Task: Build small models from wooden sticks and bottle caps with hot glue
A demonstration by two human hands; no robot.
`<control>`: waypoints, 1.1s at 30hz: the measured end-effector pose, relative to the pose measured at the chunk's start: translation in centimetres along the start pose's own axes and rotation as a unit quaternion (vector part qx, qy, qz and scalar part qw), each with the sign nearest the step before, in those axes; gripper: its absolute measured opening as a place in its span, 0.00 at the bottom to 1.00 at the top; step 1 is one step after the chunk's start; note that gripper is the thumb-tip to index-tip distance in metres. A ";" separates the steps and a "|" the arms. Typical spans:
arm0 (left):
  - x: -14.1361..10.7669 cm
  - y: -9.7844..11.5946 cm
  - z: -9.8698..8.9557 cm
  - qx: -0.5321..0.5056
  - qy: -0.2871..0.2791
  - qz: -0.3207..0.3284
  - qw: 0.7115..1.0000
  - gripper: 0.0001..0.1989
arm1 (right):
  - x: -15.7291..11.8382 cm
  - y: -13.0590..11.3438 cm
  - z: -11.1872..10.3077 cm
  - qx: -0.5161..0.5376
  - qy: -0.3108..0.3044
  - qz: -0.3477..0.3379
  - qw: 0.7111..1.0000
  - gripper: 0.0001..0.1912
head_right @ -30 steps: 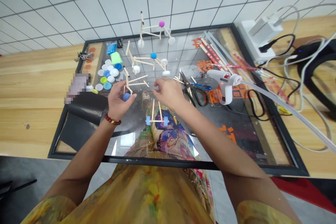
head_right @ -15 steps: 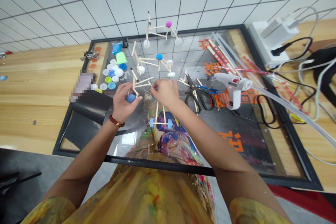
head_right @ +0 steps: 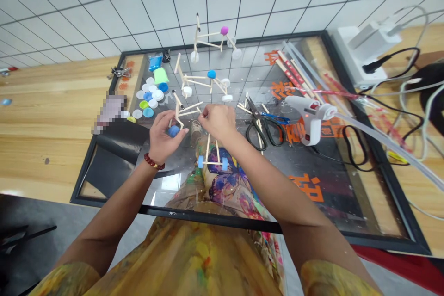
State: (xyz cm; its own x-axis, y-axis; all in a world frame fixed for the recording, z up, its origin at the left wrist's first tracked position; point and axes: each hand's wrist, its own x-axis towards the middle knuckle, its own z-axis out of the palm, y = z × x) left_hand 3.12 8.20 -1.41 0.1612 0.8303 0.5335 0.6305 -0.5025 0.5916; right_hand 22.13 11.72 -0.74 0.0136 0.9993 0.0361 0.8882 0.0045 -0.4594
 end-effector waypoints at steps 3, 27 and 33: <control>0.0 -0.1 0.0 -0.003 0.001 -0.001 1.000 0.22 | 0.0 0.0 -0.2 0.011 -0.008 0.002 1.000 0.13; 0.0 -1.2 0.1 -0.029 0.001 -0.017 0.999 0.21 | -9.3 7.9 -3.1 0.100 0.116 -0.086 0.984 0.09; 0.2 -1.1 0.0 -0.023 -0.013 -0.013 1.000 0.19 | -9.9 7.7 -5.3 0.131 0.114 -0.066 0.983 0.11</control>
State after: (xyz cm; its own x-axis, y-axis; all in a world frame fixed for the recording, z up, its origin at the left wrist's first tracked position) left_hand 2.40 8.91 -1.95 0.1656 0.8492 0.5014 0.5997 -0.4903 0.6324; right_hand 31.29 1.62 0.05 0.0352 0.9546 0.2958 0.7415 0.1735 -0.6482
